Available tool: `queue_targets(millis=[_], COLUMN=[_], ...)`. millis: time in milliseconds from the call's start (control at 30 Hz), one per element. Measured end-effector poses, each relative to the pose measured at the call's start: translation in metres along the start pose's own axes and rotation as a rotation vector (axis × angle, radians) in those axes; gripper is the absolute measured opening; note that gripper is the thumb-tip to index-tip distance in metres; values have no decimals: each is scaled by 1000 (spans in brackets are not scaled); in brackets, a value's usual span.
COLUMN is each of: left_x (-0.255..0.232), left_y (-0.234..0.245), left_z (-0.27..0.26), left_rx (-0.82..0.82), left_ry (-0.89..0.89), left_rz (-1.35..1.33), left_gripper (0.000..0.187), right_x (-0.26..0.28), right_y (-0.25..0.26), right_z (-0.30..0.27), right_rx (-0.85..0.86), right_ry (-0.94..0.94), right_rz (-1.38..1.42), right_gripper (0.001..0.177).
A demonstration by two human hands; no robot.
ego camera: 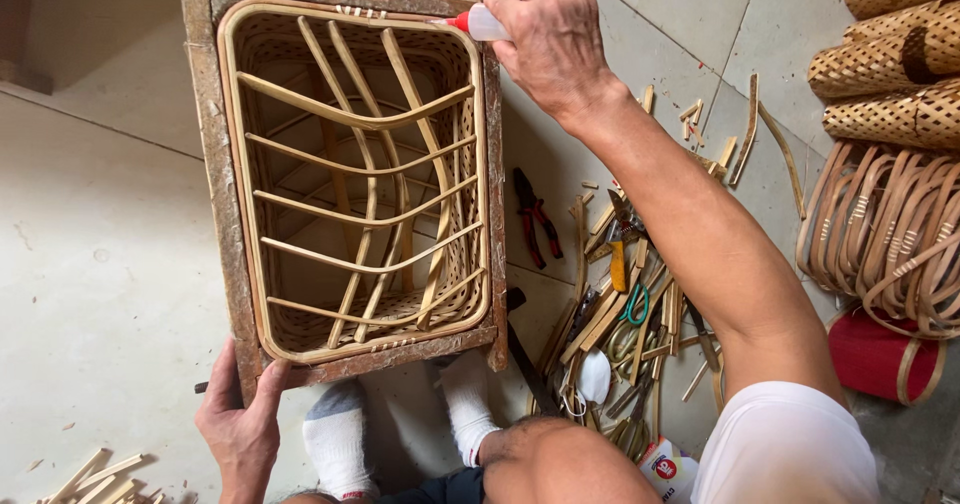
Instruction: The person inserts thin wooden strips into a rectangular basket frame, secures them with a hammer, and applies glue to the joints. The person uses pliers to trim excess material and continues assembling the basket structure.
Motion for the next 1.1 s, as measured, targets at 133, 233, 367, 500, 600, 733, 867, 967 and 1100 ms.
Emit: queue_targets(millis=[133,233,367,500,600,733,867,967,1100], left_x=[3,3,9,8,1,-2,-4,-3,-2], left_y=[5,6,10,9,6,2,1,2,4], left_z=[-3,-2,-2,-2,-3,-4,-4,-4,-3], left_rx=[-4,-4,-9,-5,10,-7,3,0,8], left_ry=[-3,-30,4,26,27,53,59,68,28], left_rz=[16,9,24,-26,-79,-89,-109,-101,-56], left_gripper=[62,60,58,56,54,54,53,54,55], right_x=[-26,-10,46,51,51,51,50,49,63], right_y=[-3,-29,-57,-84,-88,-89,-89,-89,-73], right_z=[-35,-108,-157,-162,-162,-162,-160,-160,-175], right_rx=[105,244,82,-47,-63,-46,-22,-21,-23], right_ry=[-411,-944,-1074,-1145,-1191,-1217,-1205,-1206,-1129], right_rz=[401,1161,1652,1594,1616,1630,1626,1595,1533], right_gripper=[27,32,52,50,46,41,41,42,44])
Point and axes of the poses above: each hand's wrist, its own z-axis towards the middle knuckle, its own y-axis out of the back of the hand, x = y × z, the point moved 8 cm from there along z, towards the middle knuckle, and after that the axes turned 2 degrees about -z, right-handed, at the moved point
